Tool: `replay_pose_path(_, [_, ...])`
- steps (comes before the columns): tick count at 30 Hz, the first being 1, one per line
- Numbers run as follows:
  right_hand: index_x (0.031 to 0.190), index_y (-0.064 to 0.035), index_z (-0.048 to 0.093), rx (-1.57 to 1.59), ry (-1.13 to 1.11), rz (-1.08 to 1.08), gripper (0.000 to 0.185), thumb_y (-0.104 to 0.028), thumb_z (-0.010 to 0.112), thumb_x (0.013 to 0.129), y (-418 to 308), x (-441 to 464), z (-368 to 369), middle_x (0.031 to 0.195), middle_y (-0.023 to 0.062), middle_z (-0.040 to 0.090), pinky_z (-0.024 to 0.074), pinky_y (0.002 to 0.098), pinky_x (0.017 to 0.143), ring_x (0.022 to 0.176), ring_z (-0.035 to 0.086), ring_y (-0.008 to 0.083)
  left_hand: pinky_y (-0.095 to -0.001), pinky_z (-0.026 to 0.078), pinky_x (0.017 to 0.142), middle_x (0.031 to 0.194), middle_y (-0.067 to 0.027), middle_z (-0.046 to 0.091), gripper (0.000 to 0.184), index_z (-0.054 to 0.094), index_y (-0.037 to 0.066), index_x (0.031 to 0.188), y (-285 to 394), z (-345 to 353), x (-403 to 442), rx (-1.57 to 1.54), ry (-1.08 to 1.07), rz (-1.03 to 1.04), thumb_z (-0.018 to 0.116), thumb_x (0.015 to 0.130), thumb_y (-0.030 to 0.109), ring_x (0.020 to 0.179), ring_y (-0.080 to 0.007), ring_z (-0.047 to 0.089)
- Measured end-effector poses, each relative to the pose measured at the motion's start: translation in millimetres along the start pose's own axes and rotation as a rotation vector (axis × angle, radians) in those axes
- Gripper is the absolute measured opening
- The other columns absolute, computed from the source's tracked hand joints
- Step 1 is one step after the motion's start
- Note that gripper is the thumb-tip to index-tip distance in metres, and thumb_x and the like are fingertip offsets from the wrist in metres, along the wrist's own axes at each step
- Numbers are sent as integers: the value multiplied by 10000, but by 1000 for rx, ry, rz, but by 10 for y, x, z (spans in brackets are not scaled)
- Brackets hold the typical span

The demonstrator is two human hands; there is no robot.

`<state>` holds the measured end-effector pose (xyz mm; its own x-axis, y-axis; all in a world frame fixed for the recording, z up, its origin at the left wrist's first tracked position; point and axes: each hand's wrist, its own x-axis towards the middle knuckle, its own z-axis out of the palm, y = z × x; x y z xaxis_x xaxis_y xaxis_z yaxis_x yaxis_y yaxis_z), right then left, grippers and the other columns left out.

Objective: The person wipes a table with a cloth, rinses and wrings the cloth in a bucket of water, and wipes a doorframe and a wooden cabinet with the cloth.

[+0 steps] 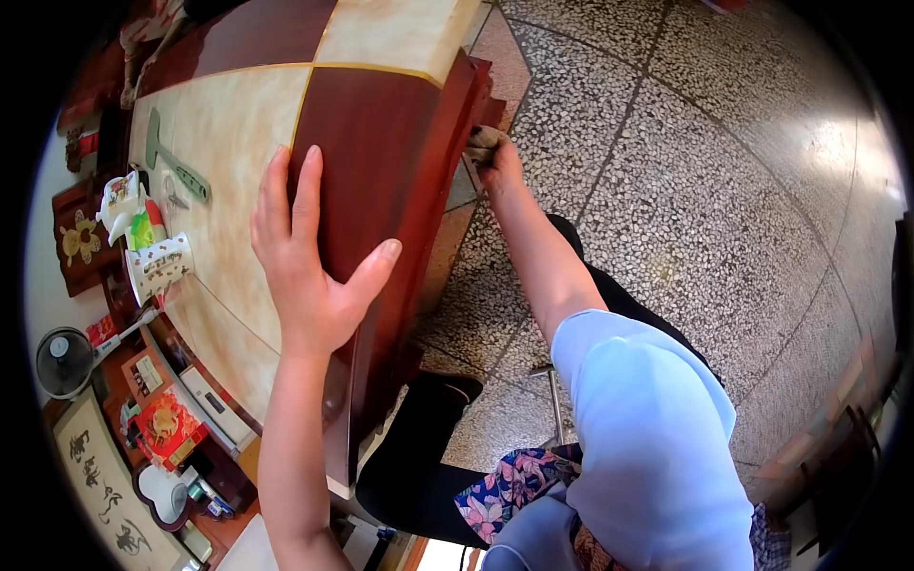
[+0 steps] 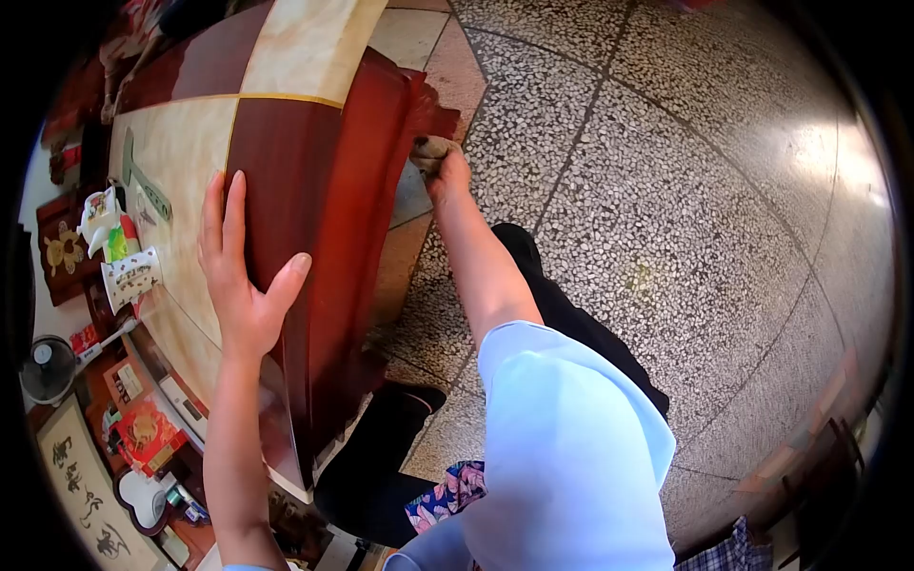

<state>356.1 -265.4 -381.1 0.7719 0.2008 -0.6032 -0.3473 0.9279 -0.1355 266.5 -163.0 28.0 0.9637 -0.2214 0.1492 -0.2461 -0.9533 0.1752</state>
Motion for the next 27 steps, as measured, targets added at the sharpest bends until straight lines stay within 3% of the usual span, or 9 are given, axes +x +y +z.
replay_pose_path(3, [1119,-57,584,-19,297,-181,260,-183,422,961,-196,86,-76,1050,113,639,549,388,684,869,637,241,-471,230,1090,1484,-163,336,829,423,120,1427,2,6,4,3,15,10,743,705,375,1324,-356,353])
replay_pose_path(6, [1157,-46,586,-109,421,-572,304,-214,467,932,-786,-167,414,1100,127,633,529,357,789,960,625,262,-473,225,1092,1482,-165,340,825,424,119,1425,5,8,-13,4,13,1,739,707,376,1329,-353,349])
replay_pose_path(9, [1205,-64,601,-745,162,-763,326,-144,525,899,-1237,195,394,1104,87,638,501,342,852,987,607,204,-476,217,1097,1480,-166,342,821,425,118,1423,13,10,8,6,15,-5,736,709,378,1336,-352,342])
replay_pose_path(11, [1188,-56,624,-1210,83,-802,351,-186,515,880,-1417,334,560,1117,86,646,491,359,868,986,615,254,-479,213,1100,1481,-167,340,822,424,116,1423,17,5,7,14,9,-12,734,708,376,1339,-353,338])
replay_pose_path(14, [1146,-70,659,-1255,-271,-588,374,-291,540,869,-1437,172,1098,1107,91,662,483,356,875,989,615,242,-485,209,1102,1486,-171,330,832,421,110,1424,14,-5,13,12,-13,-19,732,700,375,1343,-363,329])
replay_pose_path(17, [1226,-144,634,-1175,-236,27,404,-365,582,892,-1223,563,1211,1129,19,656,501,327,803,1003,610,143,-487,212,1099,1491,-175,321,849,414,105,1429,19,-1,29,5,-30,-27,733,689,373,1345,-375,322])
replay_pose_path(20, [1086,-56,682,-1384,-370,34,550,-513,485,853,-1118,703,1148,1044,165,686,492,363,859,982,647,265,-445,237,1123,1510,-173,305,844,374,39,1448,41,-22,63,16,-69,-27,671,706,314,1381,-349,298])
replay_pose_path(23, [1068,-41,681,-1601,-480,18,541,-497,482,856,-1064,884,1091,1033,176,687,495,381,850,969,651,289,-445,250,1120,1514,-187,292,873,368,6,1443,8,-9,59,0,-93,-40,660,683,320,1384,-353,302])
replay_pose_path(27, [1044,-22,681,-2339,-491,-388,530,-477,478,860,-1029,1316,675,1019,190,688,500,405,838,953,657,321,-446,251,1120,1512,-200,292,886,368,-13,1438,-10,-13,83,-14,-98,-27,656,680,343,1386,-355,304])
